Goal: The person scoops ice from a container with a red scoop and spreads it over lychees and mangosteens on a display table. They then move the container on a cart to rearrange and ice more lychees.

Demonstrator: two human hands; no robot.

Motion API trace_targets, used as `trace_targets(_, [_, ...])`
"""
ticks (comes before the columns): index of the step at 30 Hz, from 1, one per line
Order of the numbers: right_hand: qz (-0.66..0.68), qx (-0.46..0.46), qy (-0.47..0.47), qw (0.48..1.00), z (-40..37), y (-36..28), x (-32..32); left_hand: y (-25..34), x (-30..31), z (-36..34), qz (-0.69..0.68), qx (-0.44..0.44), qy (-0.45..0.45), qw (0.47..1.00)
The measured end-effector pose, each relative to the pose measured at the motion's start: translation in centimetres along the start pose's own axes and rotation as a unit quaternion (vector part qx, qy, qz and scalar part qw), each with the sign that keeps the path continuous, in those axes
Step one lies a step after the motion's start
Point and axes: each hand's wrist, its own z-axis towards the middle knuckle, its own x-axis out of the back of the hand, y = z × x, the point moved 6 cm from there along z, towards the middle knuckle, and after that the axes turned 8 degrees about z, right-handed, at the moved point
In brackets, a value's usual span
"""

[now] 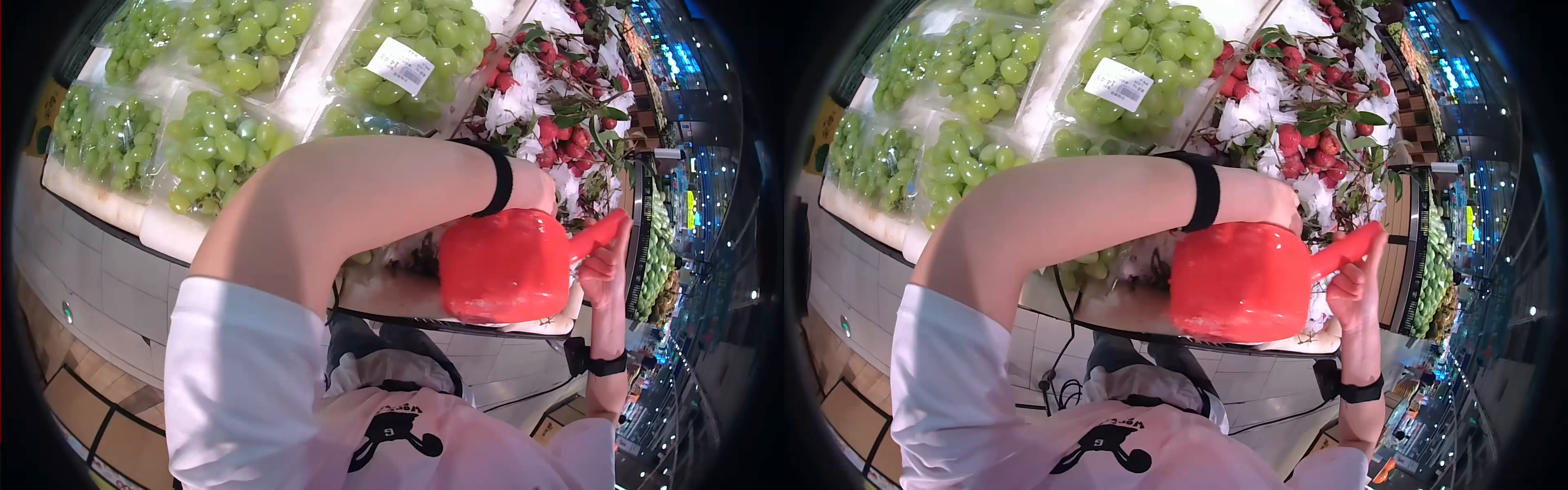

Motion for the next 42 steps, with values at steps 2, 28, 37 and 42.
trace_targets(2, [-0.036, 0.033, 0.0, 0.999, -1.2, -2.0, 0.9, 0.0, 0.1, 0.1, 0.018, -0.005, -0.001, 1.0])
trace_targets(28, [-0.497, 0.159, 0.303, 0.798, -3.7, -9.6, 1.3, 3.0, 3.6, -4.4, -0.018, 0.031, 0.013, 0.999])
trace_targets(37, [-0.618, 0.113, 0.223, 0.745, -3.4, -11.6, -0.3, 10.9, -4.8, -6.0, 0.081, 0.032, -0.007, 0.996])
trace_targets(42, [-0.618, 0.142, 0.149, 0.759, -2.1, -11.0, -2.5, 11.8, -5.5, -5.2, 0.093, 0.09, -0.032, 0.991])
